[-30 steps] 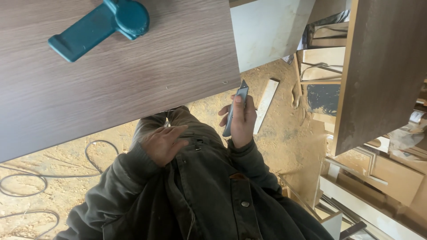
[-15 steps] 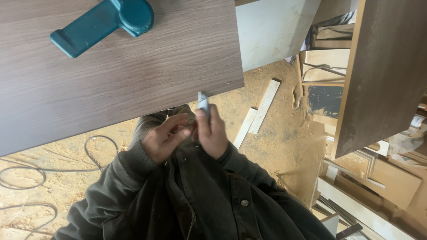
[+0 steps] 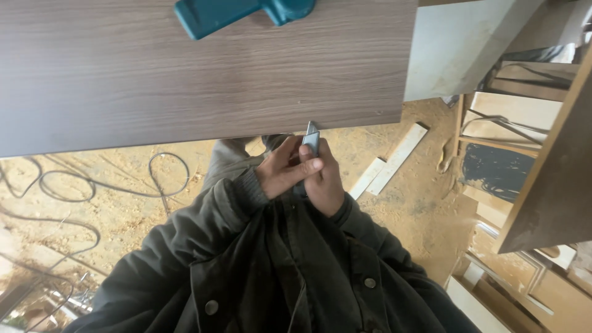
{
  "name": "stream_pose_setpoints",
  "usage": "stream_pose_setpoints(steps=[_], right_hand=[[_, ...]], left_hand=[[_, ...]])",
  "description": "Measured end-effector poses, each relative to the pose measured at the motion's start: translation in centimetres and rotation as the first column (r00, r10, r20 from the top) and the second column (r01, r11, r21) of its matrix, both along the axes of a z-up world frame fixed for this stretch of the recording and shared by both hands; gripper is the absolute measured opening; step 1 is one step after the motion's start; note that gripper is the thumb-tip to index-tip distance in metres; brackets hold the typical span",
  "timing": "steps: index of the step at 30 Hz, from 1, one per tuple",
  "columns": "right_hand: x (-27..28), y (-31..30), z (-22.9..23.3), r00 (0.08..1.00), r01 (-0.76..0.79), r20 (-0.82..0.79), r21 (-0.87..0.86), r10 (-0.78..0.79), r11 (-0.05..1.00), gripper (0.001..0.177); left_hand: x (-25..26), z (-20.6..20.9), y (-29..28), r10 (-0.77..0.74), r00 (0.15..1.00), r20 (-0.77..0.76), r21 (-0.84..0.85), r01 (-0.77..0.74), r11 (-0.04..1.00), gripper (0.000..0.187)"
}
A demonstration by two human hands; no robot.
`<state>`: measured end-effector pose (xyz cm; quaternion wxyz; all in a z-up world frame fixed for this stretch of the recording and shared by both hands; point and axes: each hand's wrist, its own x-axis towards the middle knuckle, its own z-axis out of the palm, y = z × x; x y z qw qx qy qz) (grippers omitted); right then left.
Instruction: The person secures a large wooden board to a workbench using a blue clamp. They then use a utility knife to carefully trim the edge of the board, removing excess material along the length of the piece.
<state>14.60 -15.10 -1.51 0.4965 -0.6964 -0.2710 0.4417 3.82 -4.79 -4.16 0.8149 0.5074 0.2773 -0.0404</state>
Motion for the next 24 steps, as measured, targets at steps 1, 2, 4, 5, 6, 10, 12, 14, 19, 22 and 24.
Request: stream_pose_setpoints(steps=[1,2,4,5,6,10,12,14,19,22,24], right_hand=[[-0.4,0.0,-0.1,1.000,-0.006,-0.009,0.003,0.006,1.000,0.045],[-0.6,0.1,-0.3,0.999,-0.050,-0.007,-0.029,0.050,0.998,0.046],[-1.1,0.7,-0.5,0.995,-0.096,-0.008,-0.061,0.096,0.993,0.046],[-1.4,1.1,-0.5,0.993,-0.115,-0.006,-0.101,0.115,0.988,0.047],[-1.8,1.4,-0.5,0.991,-0.134,0.000,-0.141,0.135,0.981,0.047],[-3.3,2.0,-0.8,0.987,-0.152,0.029,-0.098,0.155,0.984,0.046],[-3.8,1.7,-2.0,0.992,-0.092,-0.086,-0.014,0.091,0.996,0.042],[-4.4,2.1,-1.8,0.993,-0.086,-0.076,0.032,0.088,0.996,0.042],[-5.4,3.1,-1.2,0.997,-0.068,-0.025,0.068,0.069,0.995,0.042],[-5.8,2.6,-2.1,0.997,-0.062,-0.054,-0.005,0.061,0.998,0.041],[-6.3,2.3,-2.9,0.995,-0.026,-0.095,-0.004,0.025,1.000,0.040]], left_hand=[[-0.3,0.4,0.2,0.006,1.000,-0.009,0.003,-0.006,1.000,0.081],[-0.3,0.7,0.5,0.022,0.999,-0.029,-0.007,-0.022,1.000,0.083],[-0.6,1.3,1.3,0.041,0.998,-0.051,-0.018,-0.042,0.999,0.085],[-0.9,1.6,1.7,0.017,0.994,-0.110,0.029,-0.014,0.999,0.084],[-1.2,1.9,2.1,-0.005,0.986,-0.166,0.073,0.017,0.997,0.082],[-2.7,2.4,2.8,0.046,0.989,-0.141,0.028,-0.042,0.999,0.071],[-3.0,2.6,2.9,0.096,0.994,-0.045,0.095,-0.091,0.991,0.069],[-3.3,2.5,3.0,0.086,0.995,-0.056,0.166,-0.076,0.983,0.067],[-4.3,1.9,3.6,0.041,0.997,-0.068,0.293,-0.020,0.956,0.059],[-4.8,1.8,3.7,0.013,0.998,-0.061,0.343,0.009,0.939,0.050],[-5.0,1.9,3.6,0.052,0.998,-0.018,0.387,-0.041,0.921,0.053]])
